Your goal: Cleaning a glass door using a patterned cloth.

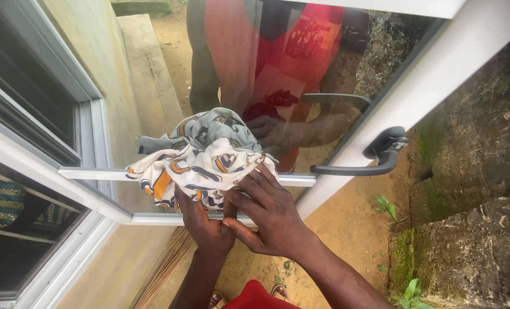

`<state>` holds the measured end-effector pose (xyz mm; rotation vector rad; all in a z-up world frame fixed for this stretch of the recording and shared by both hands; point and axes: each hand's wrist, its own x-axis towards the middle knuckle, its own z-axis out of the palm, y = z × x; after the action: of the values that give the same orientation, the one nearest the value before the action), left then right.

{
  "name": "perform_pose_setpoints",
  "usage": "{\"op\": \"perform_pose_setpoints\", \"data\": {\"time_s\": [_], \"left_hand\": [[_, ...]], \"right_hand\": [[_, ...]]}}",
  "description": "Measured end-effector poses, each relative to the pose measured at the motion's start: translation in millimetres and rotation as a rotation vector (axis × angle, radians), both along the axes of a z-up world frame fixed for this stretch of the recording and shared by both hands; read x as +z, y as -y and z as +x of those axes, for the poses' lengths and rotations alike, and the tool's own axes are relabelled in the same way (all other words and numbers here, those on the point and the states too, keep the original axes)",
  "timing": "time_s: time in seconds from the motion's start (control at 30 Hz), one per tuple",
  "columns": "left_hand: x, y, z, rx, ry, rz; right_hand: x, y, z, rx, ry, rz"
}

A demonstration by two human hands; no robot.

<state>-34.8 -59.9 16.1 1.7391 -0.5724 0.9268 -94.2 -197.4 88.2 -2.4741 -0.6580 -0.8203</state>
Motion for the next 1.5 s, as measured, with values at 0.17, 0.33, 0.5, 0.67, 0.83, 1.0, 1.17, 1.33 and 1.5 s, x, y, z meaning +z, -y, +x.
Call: {"op": "perform_pose_setpoints", "data": {"time_s": [0.17,0.33,0.5,0.67,0.83,1.0,1.17,1.33,1.5], "left_hand": [[-13,15,-8,-0.015,0.0,0.032],[-6,32,-19,-0.05,-0.017,0.041],[-5,52,-27,-0.091,-0.007,0.056],[-3,73,-32,-0.103,0.042,0.056],[-4,85,-29,-0.072,0.085,0.073],[5,82,-18,-0.034,0.13,0.157],[24,81,-1,0.021,0.246,0.209],[53,77,12,0.047,0.354,0.227],[84,74,24,0.111,0.46,0.286]], "right_hand": [[2,17,-13,-0.026,0.015,0.023],[4,30,-27,-0.06,0.014,0.063],[0,49,-42,-0.115,-0.039,0.113],[2,62,-57,-0.137,-0.006,0.135],[2,72,-73,-0.126,0.017,0.096],[-2,83,-94,-0.145,0.053,0.142],[9,96,-109,-0.11,0.08,0.259],[7,105,-119,-0.136,0.114,0.332],[3,114,-122,-0.137,0.142,0.385]]}}
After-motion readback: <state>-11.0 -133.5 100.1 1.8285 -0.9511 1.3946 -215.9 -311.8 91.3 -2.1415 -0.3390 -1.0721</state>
